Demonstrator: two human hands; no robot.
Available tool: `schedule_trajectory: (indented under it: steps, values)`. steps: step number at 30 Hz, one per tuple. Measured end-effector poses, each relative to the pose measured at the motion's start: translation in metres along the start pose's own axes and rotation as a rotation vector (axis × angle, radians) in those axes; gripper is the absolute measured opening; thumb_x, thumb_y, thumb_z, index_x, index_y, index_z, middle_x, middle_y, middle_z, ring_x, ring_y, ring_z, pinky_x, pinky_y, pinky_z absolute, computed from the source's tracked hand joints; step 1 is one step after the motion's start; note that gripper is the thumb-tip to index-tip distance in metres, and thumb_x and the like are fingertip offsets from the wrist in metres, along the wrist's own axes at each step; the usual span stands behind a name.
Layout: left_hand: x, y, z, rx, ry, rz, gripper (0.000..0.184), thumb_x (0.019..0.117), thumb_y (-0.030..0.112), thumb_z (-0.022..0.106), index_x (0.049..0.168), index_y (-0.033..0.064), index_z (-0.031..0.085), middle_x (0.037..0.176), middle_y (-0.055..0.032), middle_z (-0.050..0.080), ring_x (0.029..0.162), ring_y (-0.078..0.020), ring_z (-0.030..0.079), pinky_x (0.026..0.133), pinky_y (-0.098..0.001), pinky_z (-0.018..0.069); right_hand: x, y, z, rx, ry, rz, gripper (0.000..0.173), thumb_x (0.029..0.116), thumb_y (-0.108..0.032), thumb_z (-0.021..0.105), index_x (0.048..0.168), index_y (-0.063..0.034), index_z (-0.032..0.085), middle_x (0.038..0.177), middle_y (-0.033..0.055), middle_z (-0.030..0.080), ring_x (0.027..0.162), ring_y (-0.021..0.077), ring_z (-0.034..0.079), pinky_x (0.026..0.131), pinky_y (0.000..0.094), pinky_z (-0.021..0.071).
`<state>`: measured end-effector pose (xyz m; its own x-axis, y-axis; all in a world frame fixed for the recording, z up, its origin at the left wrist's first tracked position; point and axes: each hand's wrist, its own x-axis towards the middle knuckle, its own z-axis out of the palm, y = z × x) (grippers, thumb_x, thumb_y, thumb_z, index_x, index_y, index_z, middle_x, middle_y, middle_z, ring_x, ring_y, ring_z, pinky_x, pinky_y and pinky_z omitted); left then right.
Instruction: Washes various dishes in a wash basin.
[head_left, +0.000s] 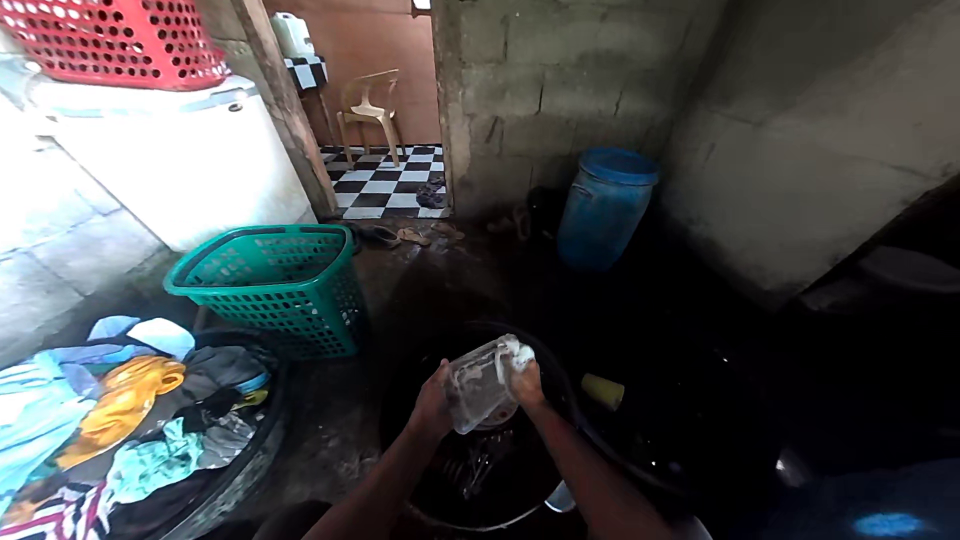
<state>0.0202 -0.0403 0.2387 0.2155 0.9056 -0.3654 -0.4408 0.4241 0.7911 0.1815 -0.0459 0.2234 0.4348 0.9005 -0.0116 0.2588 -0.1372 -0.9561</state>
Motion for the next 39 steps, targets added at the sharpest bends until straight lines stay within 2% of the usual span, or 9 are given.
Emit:
schedule_trajectory:
  steps: [3,8,12,17,21,26,30,35,39]
  values:
    - [0.003,0.005,-0.007,-0.023,-0.056,0.006,0.056,0.1126,0.041,0.02,0.119,0.0011,0.058,0.093,-0.0125,0.071,0.085,-0.0221,0.072,0.076,-0.0413,0.0613,0.014,0.004,-0.015,0.346,-0.067,0.229,0.035,0.1072,-0.018,0.053,0.134,0.0044,0.055,0.116,0.0189,0.065,0.101,0.0199,0.064,0.091,0.0366,0.054]
    - [0.024,0.013,-0.024,0.304,0.039,0.032,0.04,0.1125,0.031,0.035,0.127,0.0004,0.057,0.104,-0.0137,0.067,0.091,-0.0204,0.067,0.079,-0.0394,0.0579,0.018,-0.01,-0.04,0.449,-0.18,0.304,0.031,0.1078,-0.015,0.051,0.135,-0.0004,0.053,0.112,0.0136,0.066,0.095,0.016,0.066,0.083,0.0332,0.0571]
    - [0.028,0.025,-0.032,0.557,0.103,-0.087,0.039,0.1098,0.028,0.043,0.142,0.0075,0.051,0.134,-0.0172,0.06,0.111,-0.0263,0.062,0.086,-0.0418,0.0498,0.048,-0.014,-0.086,0.159,-0.033,0.06,0.039,0.0994,-0.008,0.065,0.134,0.006,0.055,0.118,0.0182,0.067,0.102,0.0177,0.067,0.091,0.0335,0.0566]
    - [0.024,0.04,-0.047,0.626,0.138,-0.079,0.034,0.1094,0.023,0.044,0.137,0.005,0.054,0.125,-0.015,0.065,0.104,-0.0226,0.064,0.083,-0.0392,0.0506,0.083,0.034,-0.179,-0.497,0.087,0.159,0.064,0.0989,-0.02,0.069,0.147,0.0119,0.042,0.144,0.0336,0.051,0.135,0.0424,0.051,0.115,0.0522,0.0397]
    - [0.021,0.044,-0.06,0.653,0.16,-0.111,0.032,0.1091,0.022,0.046,0.134,0.0038,0.055,0.12,-0.014,0.068,0.099,-0.0199,0.066,0.081,-0.0366,0.0515,0.077,0.08,-0.226,-0.957,-0.003,0.297,0.054,0.1035,-0.022,0.059,0.144,0.0108,0.047,0.144,0.0365,0.05,0.135,0.0507,0.049,0.111,0.0627,0.0392]
    - [0.021,0.047,-0.067,0.68,0.181,-0.157,0.031,0.1094,0.022,0.046,0.133,0.0036,0.056,0.118,-0.0136,0.068,0.097,-0.0189,0.067,0.081,-0.0357,0.0521,0.073,0.149,-0.252,-0.966,0.145,0.364,0.047,0.1032,-0.023,0.06,0.141,0.0051,0.054,0.14,0.0359,0.054,0.131,0.054,0.051,0.106,0.0682,0.0414]
    - [0.028,0.045,-0.07,0.697,0.153,-0.177,0.031,0.1097,0.022,0.045,0.132,0.0032,0.056,0.116,-0.0123,0.068,0.095,-0.0172,0.066,0.081,-0.034,0.052,0.086,0.139,-0.236,-0.904,0.18,0.246,0.049,0.1029,-0.024,0.061,0.142,0.0051,0.053,0.138,0.0384,0.054,0.129,0.0564,0.052,0.104,0.0705,0.0413]
    - [0.033,0.046,-0.06,0.717,0.094,-0.16,0.03,0.1093,0.02,0.047,0.131,0.0014,0.056,0.113,-0.0117,0.068,0.093,-0.0158,0.066,0.081,-0.0333,0.0521,0.106,0.077,-0.136,-0.763,-0.546,0.091,0.051,0.0989,-0.02,0.068,0.141,0.0053,0.053,0.139,0.0307,0.056,0.132,0.0451,0.054,0.112,0.0584,0.0405]
    - [0.025,0.052,-0.048,0.787,-0.015,-0.104,0.03,0.1084,0.017,0.049,0.131,-0.0017,0.056,0.116,-0.0134,0.068,0.097,-0.0157,0.067,0.085,-0.0331,0.0538,0.08,0.099,-0.007,-0.553,-1.029,0.117,0.04,0.0989,-0.023,0.068,0.134,-0.0029,0.063,0.128,0.0189,0.066,0.115,0.0301,0.065,0.101,0.0492,0.0516]
